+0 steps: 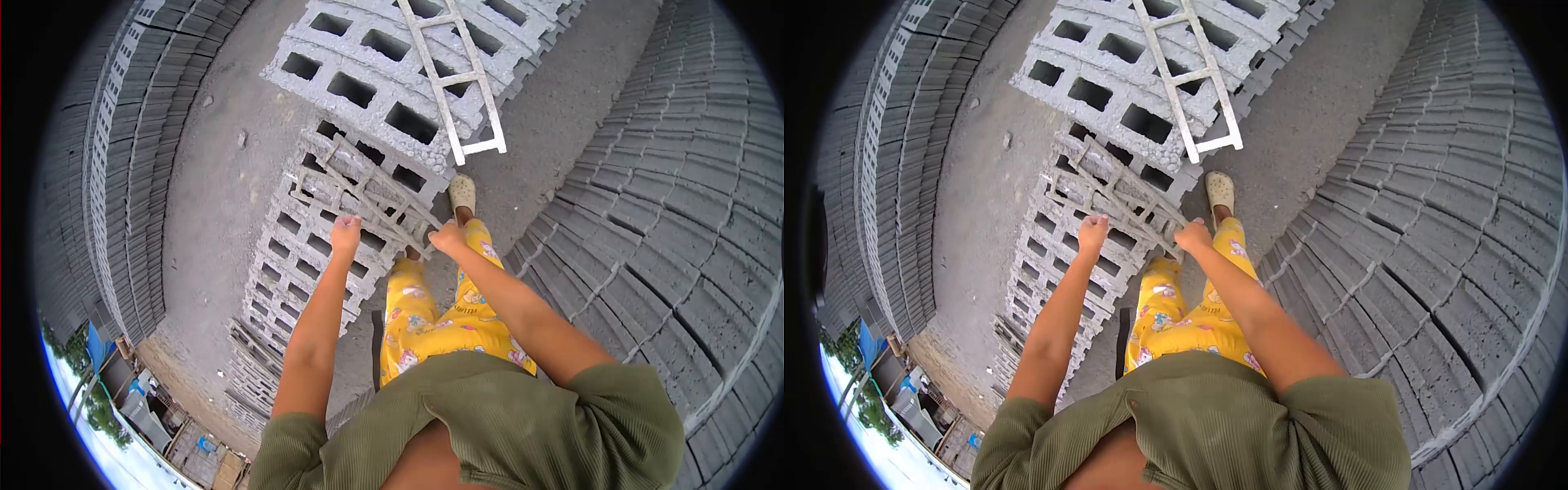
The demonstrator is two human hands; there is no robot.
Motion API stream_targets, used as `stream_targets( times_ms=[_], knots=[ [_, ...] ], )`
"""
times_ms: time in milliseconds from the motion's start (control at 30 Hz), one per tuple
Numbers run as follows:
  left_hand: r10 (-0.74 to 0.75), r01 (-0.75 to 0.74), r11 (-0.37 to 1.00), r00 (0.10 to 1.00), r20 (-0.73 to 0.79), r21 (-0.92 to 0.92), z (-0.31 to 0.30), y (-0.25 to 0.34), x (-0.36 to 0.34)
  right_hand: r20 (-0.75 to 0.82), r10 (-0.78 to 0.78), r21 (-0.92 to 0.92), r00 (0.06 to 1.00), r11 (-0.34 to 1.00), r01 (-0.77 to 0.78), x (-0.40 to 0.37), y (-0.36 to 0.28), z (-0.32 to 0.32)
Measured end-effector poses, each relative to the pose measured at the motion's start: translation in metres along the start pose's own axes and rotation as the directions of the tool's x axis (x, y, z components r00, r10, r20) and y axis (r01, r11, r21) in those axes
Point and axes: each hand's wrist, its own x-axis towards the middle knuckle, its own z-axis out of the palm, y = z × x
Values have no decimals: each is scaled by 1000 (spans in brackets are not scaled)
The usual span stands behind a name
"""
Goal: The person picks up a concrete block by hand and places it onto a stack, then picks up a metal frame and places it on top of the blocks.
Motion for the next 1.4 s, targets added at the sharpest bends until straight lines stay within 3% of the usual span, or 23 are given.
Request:
stream_targets(
  times_ms=[67, 133, 167, 233, 333, 367, 467, 500, 600, 700, 800, 900, 967, 1000, 1067, 1100, 1200, 1300, 1400],
  knots=[
    [-6, 8, 1000, 998, -69, 30, 5, 41, 8, 20, -20, 22, 1000, 1000, 19, 15, 10, 10],
    [-122, 130, 990, 985, -125, 56, 30, 44, 41, -17, -101, -14, 995, 995, 101, 23, 17, 11],
    [-168, 178, 981, 979, -119, 74, 37, 46, 49, -131, -262, -77, 956, 964, 253, 18, 21, 12],
    [-252, 264, 958, 962, -108, 109, 42, 55, 49, -163, -324, -115, 932, 944, 308, 15, 21, 7],
    [-174, 214, 971, 940, -293, 109, 41, 70, 30, -146, -422, -167, 895, 902, 398, 6, 13, -5],
    [-217, 273, 956, 904, -369, 106, 37, 76, 23, -129, -447, -184, 885, 888, 422, 1, 10, -7],
    [-265, 297, 948, 935, -235, 112, 30, 55, 25, -75, -489, -200, 869, 861, 467, 7, 6, -14],
    [-253, 269, 956, 958, -136, 119, 23, 60, 20, -54, -490, -193, 870, 860, 472, 7, 5, -17],
    [-171, 178, 975, 983, -63, 137, 28, 60, 17, -23, -522, -173, 853, 842, 511, 11, 5, -26],
    [-182, 210, 972, 956, -231, 105, 39, 46, 22, -24, -602, -84, 798, 797, 599, 4, 3, -34],
    [-250, 277, 961, 882, -399, 11, 23, 42, 5, -5, -644, -108, 765, 761, 640, -2, -11, -35],
    [-249, 275, 961, 903, -351, 27, 4, 5, 12, 28, -672, -134, 740, 731, 669, -3, -32, -28],
    [-285, 306, 949, 937, -203, 79, -5, -6, 21, 42, -567, -388, 823, 750, 536, 2, -48, -21],
    [-302, 327, 938, 933, -197, 113, -5, -6, 26, 35, -507, -507, 861, 734, 452, 5, -53, -16],
    [-344, 374, 910, 922, -178, 178, 4, -7, 37, 74, -435, -559, 897, 727, 399, 11, -56, -7],
    [-402, 415, 902, 908, -120, 119, 6, -6, 43, 91, -396, -588, 914, 719, 370, 13, -56, -4],
    [-424, 424, 904, 867, -260, -62, 32, -31, 59, 108, -268, -543, 957, 791, 282, -5, -59, -5],
    [-392, 403, 915, 880, -270, -16, 23, -16, 47, -52, -232, -482, 971, 858, 179, -1, -52, 5],
    [-371, 401, 914, 883, -288, 52, 14, 3, 37, -39, -143, -269, 989, 955, 127, 8, -42, 0]
  ],
)
